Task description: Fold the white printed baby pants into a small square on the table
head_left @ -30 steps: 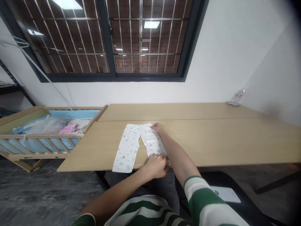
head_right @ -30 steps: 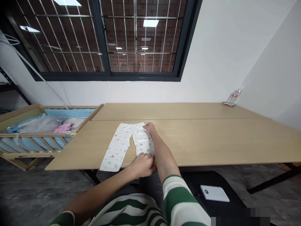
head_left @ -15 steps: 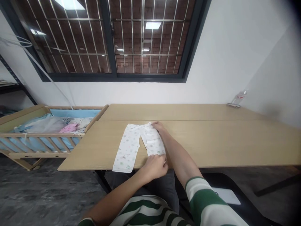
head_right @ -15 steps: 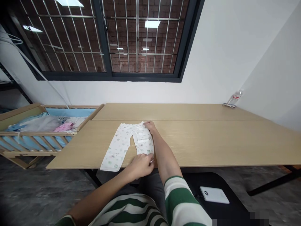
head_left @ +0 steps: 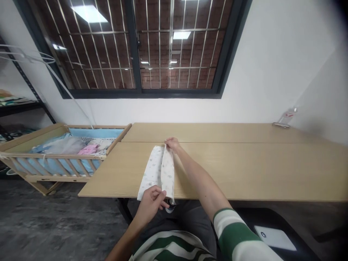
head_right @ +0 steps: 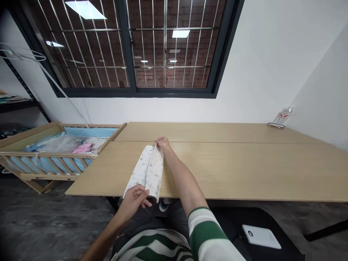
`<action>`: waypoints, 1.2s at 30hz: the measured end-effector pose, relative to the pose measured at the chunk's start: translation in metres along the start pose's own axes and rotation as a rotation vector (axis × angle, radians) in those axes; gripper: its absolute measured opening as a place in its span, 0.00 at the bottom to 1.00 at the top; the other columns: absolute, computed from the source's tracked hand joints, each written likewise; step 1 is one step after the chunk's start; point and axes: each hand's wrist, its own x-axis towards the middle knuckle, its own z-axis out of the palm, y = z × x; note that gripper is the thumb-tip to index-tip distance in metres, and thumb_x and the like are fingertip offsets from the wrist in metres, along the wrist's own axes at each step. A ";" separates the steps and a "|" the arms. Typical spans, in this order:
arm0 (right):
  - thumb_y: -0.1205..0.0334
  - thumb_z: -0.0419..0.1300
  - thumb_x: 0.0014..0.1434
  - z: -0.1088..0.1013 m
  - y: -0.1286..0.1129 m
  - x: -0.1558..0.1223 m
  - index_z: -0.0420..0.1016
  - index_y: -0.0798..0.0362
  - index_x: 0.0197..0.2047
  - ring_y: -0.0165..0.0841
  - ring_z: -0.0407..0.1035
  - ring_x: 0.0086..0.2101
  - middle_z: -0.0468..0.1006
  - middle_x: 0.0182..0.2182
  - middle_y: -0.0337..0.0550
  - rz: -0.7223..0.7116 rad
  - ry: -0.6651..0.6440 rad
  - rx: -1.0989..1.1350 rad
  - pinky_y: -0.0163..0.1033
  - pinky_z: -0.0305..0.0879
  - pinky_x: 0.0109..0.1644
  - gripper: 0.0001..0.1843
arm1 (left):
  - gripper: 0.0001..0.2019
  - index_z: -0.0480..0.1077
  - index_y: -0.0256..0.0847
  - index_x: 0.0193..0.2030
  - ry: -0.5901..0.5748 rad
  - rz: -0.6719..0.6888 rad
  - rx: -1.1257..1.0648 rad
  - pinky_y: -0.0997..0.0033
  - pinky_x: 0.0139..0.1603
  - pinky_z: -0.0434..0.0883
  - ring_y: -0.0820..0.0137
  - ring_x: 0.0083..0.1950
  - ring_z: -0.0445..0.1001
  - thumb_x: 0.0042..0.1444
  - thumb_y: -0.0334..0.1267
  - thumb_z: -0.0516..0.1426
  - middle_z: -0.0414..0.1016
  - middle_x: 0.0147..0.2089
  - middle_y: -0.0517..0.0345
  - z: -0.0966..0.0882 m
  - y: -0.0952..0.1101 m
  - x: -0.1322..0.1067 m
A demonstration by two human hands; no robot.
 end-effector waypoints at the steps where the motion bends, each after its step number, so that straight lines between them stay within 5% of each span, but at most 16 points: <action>1: 0.66 0.65 0.50 0.009 0.000 -0.002 0.68 0.52 0.37 0.29 0.69 0.24 0.72 0.23 0.34 -0.014 0.018 -0.021 0.33 0.67 0.30 0.11 | 0.26 0.65 0.42 0.30 0.041 -0.011 -0.001 0.75 0.22 0.65 0.64 0.26 0.81 0.49 0.64 0.63 0.76 0.24 0.60 -0.009 -0.002 -0.004; 8: 0.66 0.61 0.50 0.063 0.010 -0.014 0.70 0.51 0.39 0.32 0.72 0.34 0.76 0.30 0.37 -0.108 0.085 -0.183 0.34 0.68 0.41 0.11 | 0.28 0.67 0.40 0.30 0.221 -0.093 0.001 0.74 0.21 0.65 0.65 0.24 0.80 0.46 0.66 0.63 0.84 0.34 0.48 -0.054 -0.017 -0.018; 16: 0.71 0.58 0.50 0.091 0.017 -0.014 0.70 0.51 0.37 0.32 0.71 0.36 0.76 0.33 0.39 -0.166 0.052 -0.330 0.34 0.65 0.42 0.10 | 0.26 0.68 0.41 0.30 0.338 -0.107 0.077 0.74 0.21 0.63 0.64 0.23 0.78 0.46 0.66 0.61 0.83 0.32 0.48 -0.071 -0.024 -0.019; 23: 0.67 0.55 0.58 0.090 0.015 -0.030 0.71 0.52 0.40 0.36 0.72 0.39 0.78 0.36 0.44 -0.269 -0.025 -0.413 0.39 0.66 0.46 0.06 | 0.14 0.69 0.45 0.30 0.591 0.119 1.102 0.67 0.30 0.68 0.59 0.32 0.79 0.62 0.50 0.53 0.78 0.27 0.55 -0.074 -0.011 -0.037; 26: 0.65 0.56 0.61 0.086 0.008 -0.052 0.72 0.51 0.46 0.35 0.73 0.43 0.79 0.43 0.45 -0.370 -0.135 -0.421 0.39 0.66 0.50 0.10 | 0.12 0.72 0.45 0.39 0.502 0.428 1.209 0.62 0.44 0.73 0.58 0.44 0.80 0.66 0.47 0.52 0.81 0.39 0.51 -0.066 -0.008 -0.042; 29: 0.56 0.59 0.64 0.080 0.002 -0.092 0.70 0.51 0.58 0.38 0.71 0.53 0.75 0.56 0.50 -0.574 -0.389 -0.429 0.43 0.65 0.58 0.20 | 0.14 0.71 0.43 0.53 0.346 0.645 1.273 0.57 0.57 0.71 0.56 0.58 0.75 0.66 0.45 0.53 0.78 0.57 0.46 -0.055 -0.018 -0.040; 32: 0.46 0.57 0.67 0.072 -0.003 -0.141 0.60 0.51 0.70 0.43 0.59 0.66 0.63 0.68 0.53 -0.791 -0.741 -0.463 0.48 0.56 0.68 0.33 | 0.21 0.66 0.40 0.63 0.308 0.709 1.379 0.53 0.62 0.69 0.53 0.65 0.70 0.66 0.42 0.53 0.72 0.64 0.43 -0.048 -0.038 -0.036; 36: 0.43 0.48 0.72 0.063 0.000 -0.192 0.53 0.45 0.75 0.37 0.43 0.72 0.50 0.74 0.42 -0.901 -1.039 -0.483 0.43 0.43 0.74 0.33 | 0.20 0.68 0.40 0.62 0.377 0.705 1.459 0.49 0.64 0.68 0.51 0.63 0.72 0.65 0.35 0.51 0.76 0.59 0.44 -0.045 -0.061 -0.032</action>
